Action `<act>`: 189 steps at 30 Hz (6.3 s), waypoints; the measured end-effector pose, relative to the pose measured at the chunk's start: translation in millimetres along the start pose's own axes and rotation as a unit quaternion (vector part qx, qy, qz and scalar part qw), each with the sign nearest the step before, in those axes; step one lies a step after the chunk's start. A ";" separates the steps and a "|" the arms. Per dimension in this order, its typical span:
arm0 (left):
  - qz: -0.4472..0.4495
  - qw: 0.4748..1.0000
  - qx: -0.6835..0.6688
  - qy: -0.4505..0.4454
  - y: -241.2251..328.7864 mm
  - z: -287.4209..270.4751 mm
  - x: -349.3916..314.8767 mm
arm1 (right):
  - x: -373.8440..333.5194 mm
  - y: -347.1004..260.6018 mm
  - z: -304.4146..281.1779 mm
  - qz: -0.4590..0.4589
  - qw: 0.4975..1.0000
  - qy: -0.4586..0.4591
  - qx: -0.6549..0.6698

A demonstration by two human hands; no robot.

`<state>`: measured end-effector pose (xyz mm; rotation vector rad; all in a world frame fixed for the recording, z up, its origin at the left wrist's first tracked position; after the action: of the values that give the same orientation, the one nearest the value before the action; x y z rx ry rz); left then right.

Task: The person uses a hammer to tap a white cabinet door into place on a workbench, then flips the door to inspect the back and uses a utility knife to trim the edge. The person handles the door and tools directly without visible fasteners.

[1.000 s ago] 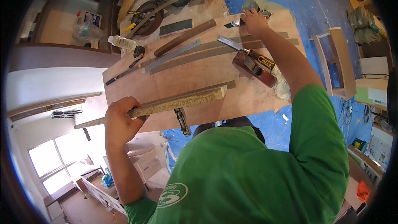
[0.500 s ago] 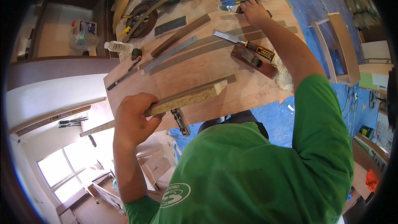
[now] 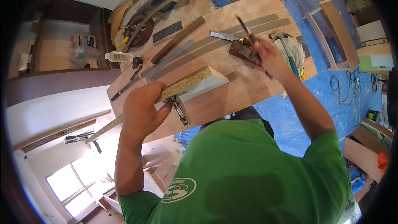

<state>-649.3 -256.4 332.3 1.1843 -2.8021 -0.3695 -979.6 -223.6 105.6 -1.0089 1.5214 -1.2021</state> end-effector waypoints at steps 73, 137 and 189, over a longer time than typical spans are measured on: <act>0.054 0.995 0.053 0.069 8.7 17.9 -8.8 | -173.3 110.1 111.5 -0.014 0.991 0.045 -0.122; 0.092 0.990 0.033 0.102 15.8 22.7 -11.8 | -163.1 96.4 102.2 0.049 0.988 0.004 -0.149; 0.103 0.987 0.042 0.116 16.0 25.7 -18.5 | -156.5 94.1 102.8 0.046 0.987 0.020 -0.156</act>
<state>-651.7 -227.5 311.8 0.8732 -2.7225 -0.0935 -847.6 -79.7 29.4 -1.1068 1.8061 -0.9428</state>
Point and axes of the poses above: each hand's wrist, its own x-axis towards the middle knuckle, its own z-axis out of the palm, y = z × x, the point moved 7 cm from there along x, towards the middle knuckle
